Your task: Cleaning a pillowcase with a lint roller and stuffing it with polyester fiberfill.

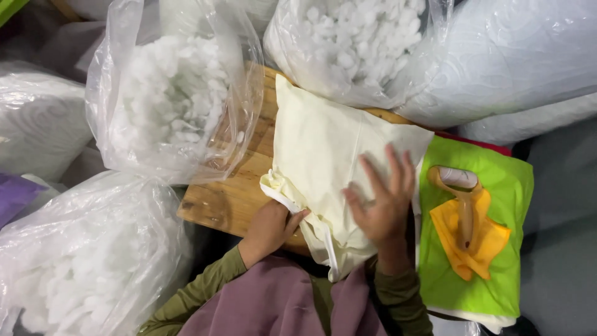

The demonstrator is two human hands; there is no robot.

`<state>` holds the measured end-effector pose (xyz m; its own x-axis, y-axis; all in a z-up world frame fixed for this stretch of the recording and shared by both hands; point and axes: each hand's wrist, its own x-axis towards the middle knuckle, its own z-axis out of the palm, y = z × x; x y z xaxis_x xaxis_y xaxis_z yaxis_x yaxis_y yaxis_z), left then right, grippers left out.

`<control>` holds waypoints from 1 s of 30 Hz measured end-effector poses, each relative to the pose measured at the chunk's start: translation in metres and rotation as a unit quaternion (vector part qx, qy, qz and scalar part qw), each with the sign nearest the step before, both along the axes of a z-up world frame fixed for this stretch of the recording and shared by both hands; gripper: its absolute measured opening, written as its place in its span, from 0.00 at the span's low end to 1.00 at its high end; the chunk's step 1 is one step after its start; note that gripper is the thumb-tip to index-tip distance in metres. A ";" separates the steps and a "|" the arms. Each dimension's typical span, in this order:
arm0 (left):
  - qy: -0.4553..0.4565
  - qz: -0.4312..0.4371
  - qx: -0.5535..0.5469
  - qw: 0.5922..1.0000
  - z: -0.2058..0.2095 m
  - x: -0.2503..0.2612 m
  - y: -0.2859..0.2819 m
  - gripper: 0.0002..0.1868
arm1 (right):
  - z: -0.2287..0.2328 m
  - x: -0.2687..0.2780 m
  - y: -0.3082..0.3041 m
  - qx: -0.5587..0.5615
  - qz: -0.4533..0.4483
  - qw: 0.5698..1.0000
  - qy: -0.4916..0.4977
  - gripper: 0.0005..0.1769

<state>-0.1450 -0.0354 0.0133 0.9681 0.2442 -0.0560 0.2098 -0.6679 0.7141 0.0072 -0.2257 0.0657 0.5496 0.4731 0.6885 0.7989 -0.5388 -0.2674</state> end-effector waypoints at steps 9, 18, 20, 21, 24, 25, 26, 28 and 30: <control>-0.233 0.009 0.291 0.928 -0.011 0.017 0.010 0.11 | -0.031 -0.003 0.009 -0.163 0.030 0.978 0.126 0.43; -0.293 -0.006 0.277 0.915 0.012 0.113 0.016 0.34 | -0.047 0.026 0.018 -0.188 0.015 0.975 0.118 0.42; -0.344 0.026 0.219 0.913 0.033 0.115 0.012 0.30 | -0.030 0.042 0.005 -0.117 -0.006 0.993 0.030 0.35; -0.343 0.026 0.219 0.913 0.033 0.121 0.014 0.30 | -0.030 0.048 0.003 -0.117 -0.005 0.993 0.031 0.35; -0.348 0.090 0.221 0.906 0.014 0.144 0.020 0.32 | -0.041 0.065 0.008 -0.080 -0.085 0.992 0.041 0.37; -0.314 0.094 0.223 0.918 -0.007 0.152 0.021 0.34 | -0.053 0.066 0.016 -0.114 -0.087 0.983 0.113 0.37; -0.279 0.098 0.225 0.928 -0.028 0.162 0.022 0.36 | -0.066 0.068 0.023 -0.147 -0.089 0.968 0.184 0.36; -0.271 0.105 0.214 0.933 -0.044 0.165 0.023 0.36 | -0.076 0.076 0.022 -0.146 -0.087 0.965 0.200 0.35; -0.264 0.111 0.206 0.936 -0.044 0.165 0.026 0.36 | -0.078 0.083 0.015 -0.142 -0.085 0.962 0.216 0.35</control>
<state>0.0200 -0.0089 -0.0310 0.7572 0.3375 0.5593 0.0654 -0.8911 0.4492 0.0898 -0.2108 -0.0122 0.8412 0.4868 0.2355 0.5407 -0.7520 -0.3771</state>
